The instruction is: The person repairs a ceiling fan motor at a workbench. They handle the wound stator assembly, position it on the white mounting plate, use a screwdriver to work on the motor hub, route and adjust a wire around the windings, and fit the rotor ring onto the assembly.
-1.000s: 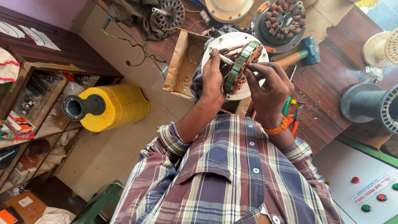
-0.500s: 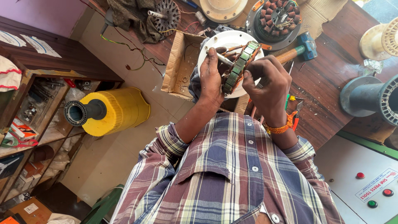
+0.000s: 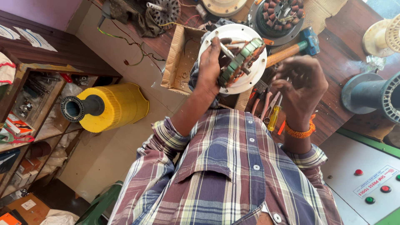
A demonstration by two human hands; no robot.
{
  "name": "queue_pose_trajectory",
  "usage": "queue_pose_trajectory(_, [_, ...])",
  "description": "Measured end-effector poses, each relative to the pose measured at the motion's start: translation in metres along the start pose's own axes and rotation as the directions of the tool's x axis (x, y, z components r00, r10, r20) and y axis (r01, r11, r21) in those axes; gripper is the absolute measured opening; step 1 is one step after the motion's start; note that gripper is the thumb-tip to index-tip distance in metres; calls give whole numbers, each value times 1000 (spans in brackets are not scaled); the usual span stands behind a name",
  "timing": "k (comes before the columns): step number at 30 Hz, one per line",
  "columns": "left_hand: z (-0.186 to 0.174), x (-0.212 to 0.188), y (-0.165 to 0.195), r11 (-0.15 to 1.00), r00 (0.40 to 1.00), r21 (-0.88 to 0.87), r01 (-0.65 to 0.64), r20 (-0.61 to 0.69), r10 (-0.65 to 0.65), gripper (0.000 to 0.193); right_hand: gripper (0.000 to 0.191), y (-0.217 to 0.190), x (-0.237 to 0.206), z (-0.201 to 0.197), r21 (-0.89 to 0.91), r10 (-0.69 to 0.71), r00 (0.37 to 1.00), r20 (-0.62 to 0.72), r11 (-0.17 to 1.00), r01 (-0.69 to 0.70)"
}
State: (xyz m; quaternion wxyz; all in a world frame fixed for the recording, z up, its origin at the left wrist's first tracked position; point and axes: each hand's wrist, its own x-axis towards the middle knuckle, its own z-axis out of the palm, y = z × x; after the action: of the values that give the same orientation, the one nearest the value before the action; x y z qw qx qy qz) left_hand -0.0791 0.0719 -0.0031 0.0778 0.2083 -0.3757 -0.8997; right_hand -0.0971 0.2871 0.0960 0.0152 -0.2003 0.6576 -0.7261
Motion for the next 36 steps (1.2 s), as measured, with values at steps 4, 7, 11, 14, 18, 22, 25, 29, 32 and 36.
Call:
queue_pose_trajectory(4, [-6,-1,7,947,963,-176,270,59,-263,57,52,4,-2,-10,-30,-63,997,35,998,64])
queue_pose_trajectory(7, [-4,-16,3,879,923,-282,384,117,-366,57,51,4,-6,-15,-28,-45,999,-8,999,45])
queue_pose_trajectory(11, [3,-31,-9,839,894,-316,443,225,-388,57,60,9,-9,-14,-40,-109,994,-19,993,108])
queue_pose_trajectory(14, [0,-34,-6,862,910,-303,406,223,-350,56,57,13,-22,-22,-104,-45,999,7,993,46])
queue_pose_trajectory(18, [-22,-43,43,973,987,-162,161,30,-158,44,51,24,-44,-35,-160,138,990,28,978,-132])
queue_pose_trajectory(22, [-47,-73,126,963,964,-34,-266,-12,266,40,48,39,-46,-38,-241,168,986,18,958,-159])
queue_pose_trajectory(25, [-45,-91,153,848,845,-15,-529,73,529,41,46,44,-28,-30,-241,105,991,82,967,-83])
queue_pose_trajectory(29, [-27,-83,141,758,769,133,-639,97,631,37,40,30,-18,-12,-182,79,987,143,982,-52])
queue_pose_trajectory(32, [-11,-53,115,574,693,402,-713,276,666,36,31,21,-22,-9,-257,120,978,170,964,-73])
queue_pose_trajectory(36, [4,-27,82,587,743,457,-668,361,564,35,20,21,-44,-16,-307,190,979,77,939,-158])
